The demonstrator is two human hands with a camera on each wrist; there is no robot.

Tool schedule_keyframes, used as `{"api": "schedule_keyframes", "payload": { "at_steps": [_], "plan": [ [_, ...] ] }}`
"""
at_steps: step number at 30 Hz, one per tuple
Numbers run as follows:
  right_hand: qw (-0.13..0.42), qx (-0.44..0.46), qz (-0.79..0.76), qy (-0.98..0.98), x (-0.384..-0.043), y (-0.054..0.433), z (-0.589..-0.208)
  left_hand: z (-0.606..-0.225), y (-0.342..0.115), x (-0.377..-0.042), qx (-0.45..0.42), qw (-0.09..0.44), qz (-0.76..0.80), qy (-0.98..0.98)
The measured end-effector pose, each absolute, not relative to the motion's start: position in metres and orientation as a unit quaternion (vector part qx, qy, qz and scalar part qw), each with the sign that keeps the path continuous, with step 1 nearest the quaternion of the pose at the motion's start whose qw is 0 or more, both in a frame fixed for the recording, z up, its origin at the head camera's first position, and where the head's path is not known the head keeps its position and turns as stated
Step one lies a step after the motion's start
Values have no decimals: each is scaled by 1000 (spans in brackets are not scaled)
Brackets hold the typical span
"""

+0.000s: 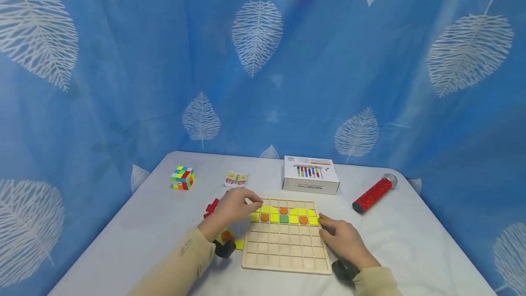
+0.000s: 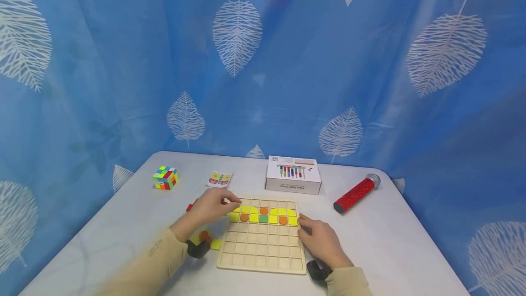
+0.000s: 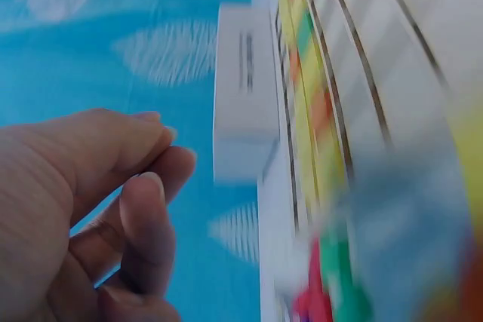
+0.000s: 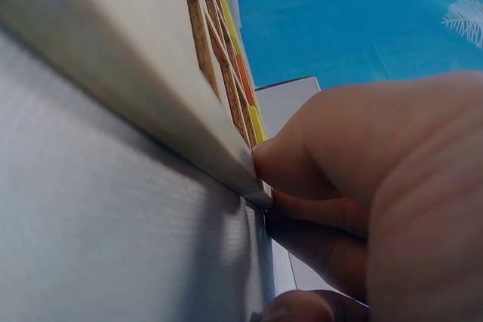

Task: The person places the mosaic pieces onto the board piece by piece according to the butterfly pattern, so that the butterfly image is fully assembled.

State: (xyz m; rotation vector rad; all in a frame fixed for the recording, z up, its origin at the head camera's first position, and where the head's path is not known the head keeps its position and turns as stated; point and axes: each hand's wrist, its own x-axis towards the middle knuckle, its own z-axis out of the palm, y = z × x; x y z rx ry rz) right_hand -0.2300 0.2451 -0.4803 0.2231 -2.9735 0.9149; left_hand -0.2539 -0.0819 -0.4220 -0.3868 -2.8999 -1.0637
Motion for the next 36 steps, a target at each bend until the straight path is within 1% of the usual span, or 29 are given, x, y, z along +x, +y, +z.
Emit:
{"api": "schedule_keyframes", "payload": {
  "at_steps": [5, 9, 12, 16, 19, 22, 27, 29, 36],
  "plan": [
    [4, 77, 287, -955, -230, 246, -479, -432, -140, -246, -24, 36, -357, -933],
    [2, 72, 285, -956, -232, 249, -476, -443, -168, -244, 47, 63, -382, -921],
    [-5, 72, 286, -955, -232, 249, -474, -452, -180, -245, 77, 91, -377, -919],
    [-16, 68, 289, -955, -232, 249, -475, -463, -188, -248, 86, 127, -363, -919],
    [-23, 66, 292, -954, -232, 249, -477, -468, -189, -248, 82, 121, -365, -919],
    [-25, 68, 295, -953, -233, 248, -476, -469, -187, -247, 54, 84, -369, -924],
    [-23, 68, 291, -954, -234, 247, -475, -463, -182, -240, -30, -28, -340, -940],
    [-21, 70, 289, -955, -234, 247, -475, -459, -184, -237, -50, -71, -326, -941],
    [-16, 71, 279, -957, -234, 247, -478, -449, -205, -228, -67, -155, -316, -934]
  ]
}}
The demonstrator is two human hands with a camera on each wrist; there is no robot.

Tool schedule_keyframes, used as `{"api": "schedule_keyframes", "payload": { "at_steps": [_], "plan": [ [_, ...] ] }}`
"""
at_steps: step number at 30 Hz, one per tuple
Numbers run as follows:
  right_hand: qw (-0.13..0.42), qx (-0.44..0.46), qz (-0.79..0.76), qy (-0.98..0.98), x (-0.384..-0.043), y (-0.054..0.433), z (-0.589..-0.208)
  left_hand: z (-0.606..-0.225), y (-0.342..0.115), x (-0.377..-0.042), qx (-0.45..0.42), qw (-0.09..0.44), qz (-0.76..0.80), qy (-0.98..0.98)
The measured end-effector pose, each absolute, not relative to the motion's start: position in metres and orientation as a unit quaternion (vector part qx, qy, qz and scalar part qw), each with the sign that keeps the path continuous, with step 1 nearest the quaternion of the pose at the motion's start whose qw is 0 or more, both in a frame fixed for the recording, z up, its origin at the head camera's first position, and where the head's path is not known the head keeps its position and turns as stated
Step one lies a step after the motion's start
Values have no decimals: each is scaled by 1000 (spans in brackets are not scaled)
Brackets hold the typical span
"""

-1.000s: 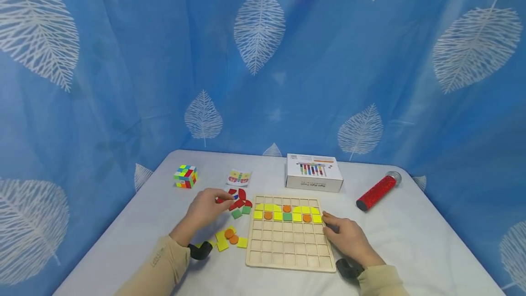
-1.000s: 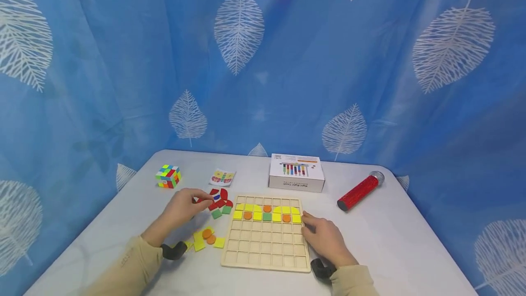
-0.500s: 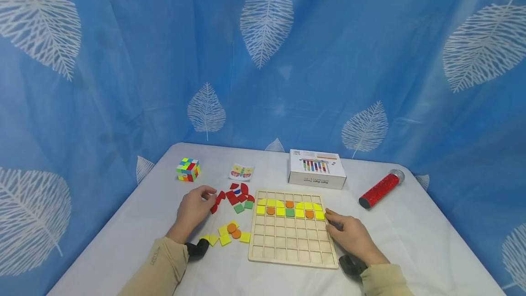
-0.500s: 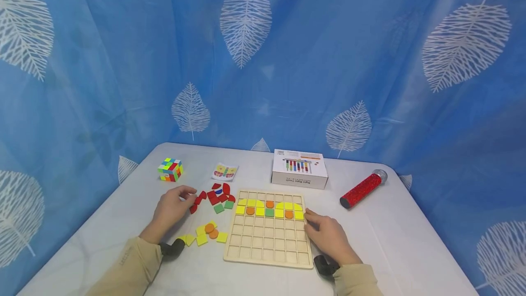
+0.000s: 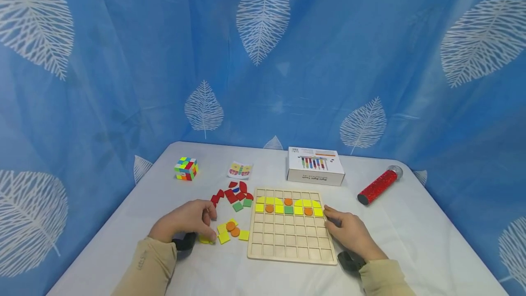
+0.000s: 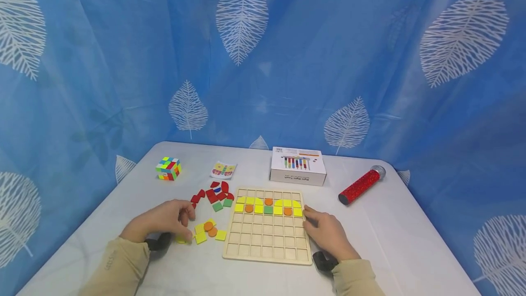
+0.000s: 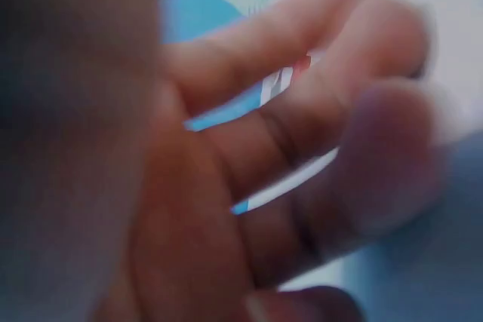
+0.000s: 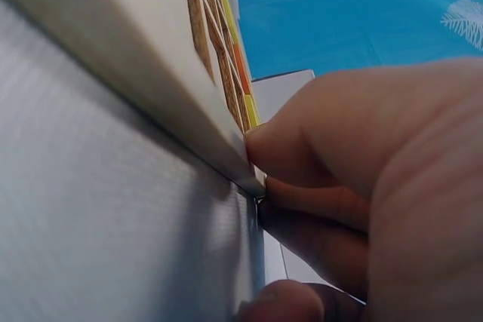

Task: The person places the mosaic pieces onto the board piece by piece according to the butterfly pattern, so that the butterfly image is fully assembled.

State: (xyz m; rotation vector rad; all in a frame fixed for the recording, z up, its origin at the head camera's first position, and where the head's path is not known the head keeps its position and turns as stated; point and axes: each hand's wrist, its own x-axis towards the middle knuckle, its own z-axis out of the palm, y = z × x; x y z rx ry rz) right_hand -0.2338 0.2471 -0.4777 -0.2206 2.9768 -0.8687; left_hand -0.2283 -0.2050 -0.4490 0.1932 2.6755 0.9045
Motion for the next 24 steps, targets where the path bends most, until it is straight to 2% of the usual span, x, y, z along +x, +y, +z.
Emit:
{"api": "schedule_keyframes", "payload": {
  "at_steps": [5, 14, 24],
  "plan": [
    [14, -71, -282, 957, -234, 247, -477, -447, -213, -226, 100, 168, 312, 930],
    [16, -70, -283, 956, -232, 248, -477, -447, -203, -229, 37, 107, 301, 947],
    [24, -66, -281, 957, -231, 246, -475, -446, -210, -225, 28, 126, 292, 948]
  ]
}}
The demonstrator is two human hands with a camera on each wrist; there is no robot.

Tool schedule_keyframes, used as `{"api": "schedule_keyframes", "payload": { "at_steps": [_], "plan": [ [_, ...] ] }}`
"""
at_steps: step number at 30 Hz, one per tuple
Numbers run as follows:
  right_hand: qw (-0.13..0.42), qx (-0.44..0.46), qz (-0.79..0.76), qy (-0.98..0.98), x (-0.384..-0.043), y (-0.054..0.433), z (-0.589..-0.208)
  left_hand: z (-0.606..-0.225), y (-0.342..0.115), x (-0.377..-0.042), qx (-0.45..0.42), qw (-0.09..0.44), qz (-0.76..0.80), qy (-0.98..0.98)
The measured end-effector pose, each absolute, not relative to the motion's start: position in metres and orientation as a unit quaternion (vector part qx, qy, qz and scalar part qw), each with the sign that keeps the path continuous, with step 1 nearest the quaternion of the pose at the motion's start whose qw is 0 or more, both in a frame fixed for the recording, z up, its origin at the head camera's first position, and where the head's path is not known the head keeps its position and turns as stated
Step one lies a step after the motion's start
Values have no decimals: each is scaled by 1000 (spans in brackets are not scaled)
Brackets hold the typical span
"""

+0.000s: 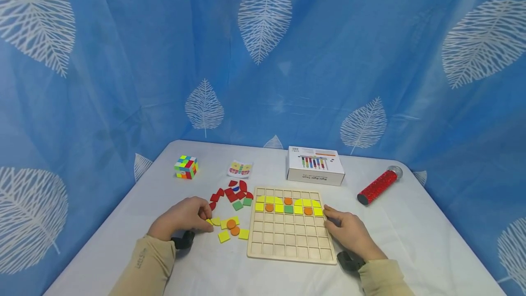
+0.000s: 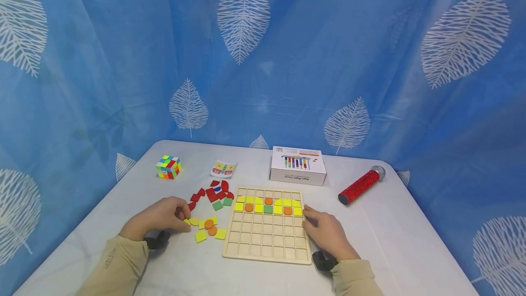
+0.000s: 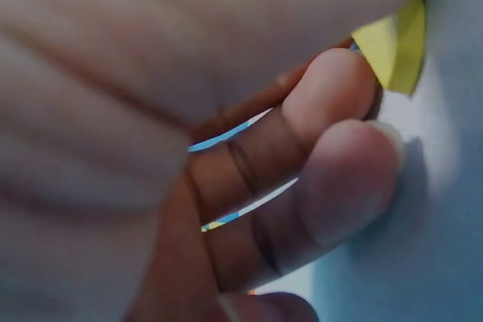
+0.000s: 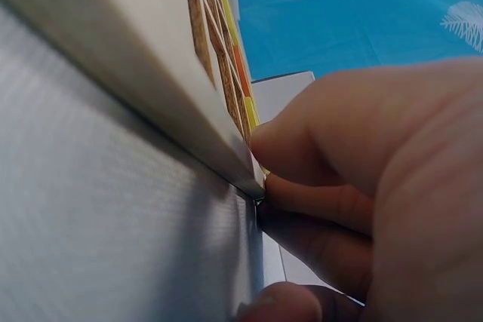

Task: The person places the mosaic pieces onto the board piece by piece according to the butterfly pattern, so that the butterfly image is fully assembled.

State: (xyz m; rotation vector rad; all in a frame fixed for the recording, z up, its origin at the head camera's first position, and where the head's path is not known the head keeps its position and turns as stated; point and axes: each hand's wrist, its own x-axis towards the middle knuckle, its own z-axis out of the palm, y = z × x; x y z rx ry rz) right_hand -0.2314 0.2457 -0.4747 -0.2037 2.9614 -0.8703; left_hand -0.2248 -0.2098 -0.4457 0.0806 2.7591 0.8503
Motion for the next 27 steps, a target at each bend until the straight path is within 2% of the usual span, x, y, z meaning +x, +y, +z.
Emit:
{"api": "schedule_keyframes", "payload": {
  "at_steps": [6, 10, 17, 27],
  "plan": [
    [19, -70, -284, 956, -231, 246, -474, -445, -210, -226, 39, 112, 297, 948],
    [16, -73, -286, 955, -232, 247, -474, -444, -210, -229, 46, 84, 292, 952],
    [8, -82, -284, 955, -233, 249, -477, -448, -193, -232, 62, -5, 278, 959],
    [10, -79, -283, 956, -234, 249, -478, -454, -142, -222, 177, -114, 245, 946]
  ]
}}
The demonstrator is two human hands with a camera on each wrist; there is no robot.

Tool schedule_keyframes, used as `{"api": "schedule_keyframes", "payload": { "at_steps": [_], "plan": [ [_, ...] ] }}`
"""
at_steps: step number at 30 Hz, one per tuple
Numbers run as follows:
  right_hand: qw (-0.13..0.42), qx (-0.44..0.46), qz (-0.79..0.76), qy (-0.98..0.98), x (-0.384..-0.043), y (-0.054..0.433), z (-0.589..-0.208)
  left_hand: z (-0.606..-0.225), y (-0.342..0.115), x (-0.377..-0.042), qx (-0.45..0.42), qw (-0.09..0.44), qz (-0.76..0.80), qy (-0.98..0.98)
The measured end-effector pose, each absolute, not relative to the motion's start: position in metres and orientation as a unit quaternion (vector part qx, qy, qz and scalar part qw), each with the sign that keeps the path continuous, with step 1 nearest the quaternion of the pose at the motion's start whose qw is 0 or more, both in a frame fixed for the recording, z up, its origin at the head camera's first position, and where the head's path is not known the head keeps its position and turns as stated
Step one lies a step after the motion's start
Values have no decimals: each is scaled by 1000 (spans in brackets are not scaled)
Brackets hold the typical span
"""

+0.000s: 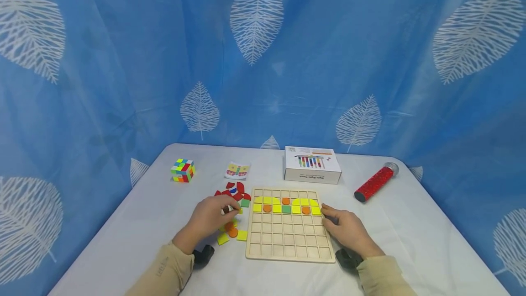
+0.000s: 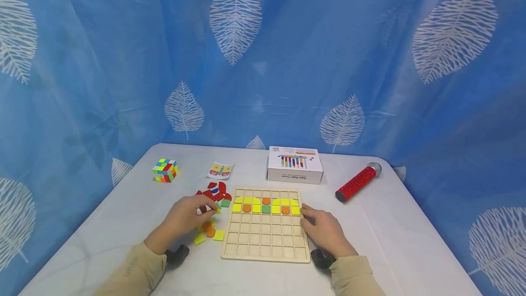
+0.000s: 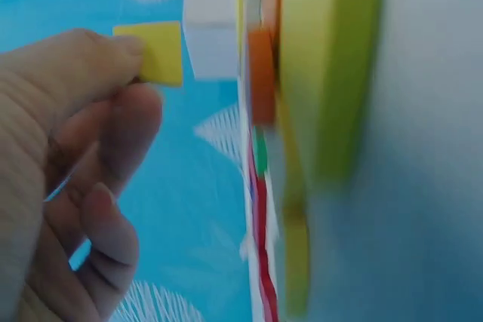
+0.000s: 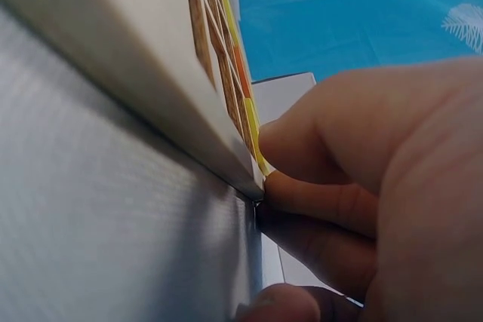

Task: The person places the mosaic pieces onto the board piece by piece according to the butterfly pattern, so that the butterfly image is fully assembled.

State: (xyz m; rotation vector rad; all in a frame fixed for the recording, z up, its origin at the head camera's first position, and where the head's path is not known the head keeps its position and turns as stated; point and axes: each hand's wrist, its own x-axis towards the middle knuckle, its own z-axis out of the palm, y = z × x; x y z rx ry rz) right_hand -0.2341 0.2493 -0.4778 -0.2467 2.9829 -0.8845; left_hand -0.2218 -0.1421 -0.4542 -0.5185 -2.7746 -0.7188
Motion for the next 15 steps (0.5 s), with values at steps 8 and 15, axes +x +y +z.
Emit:
{"api": "schedule_keyframes", "payload": {
  "at_steps": [8, 15],
  "plan": [
    [5, -83, -291, 953, -235, 249, -477, -463, -116, -225, -253, 136, -213, -934],
    [1, -77, -293, 953, -234, 248, -479, -470, -109, -229, -271, 116, -182, -938]
  ]
}}
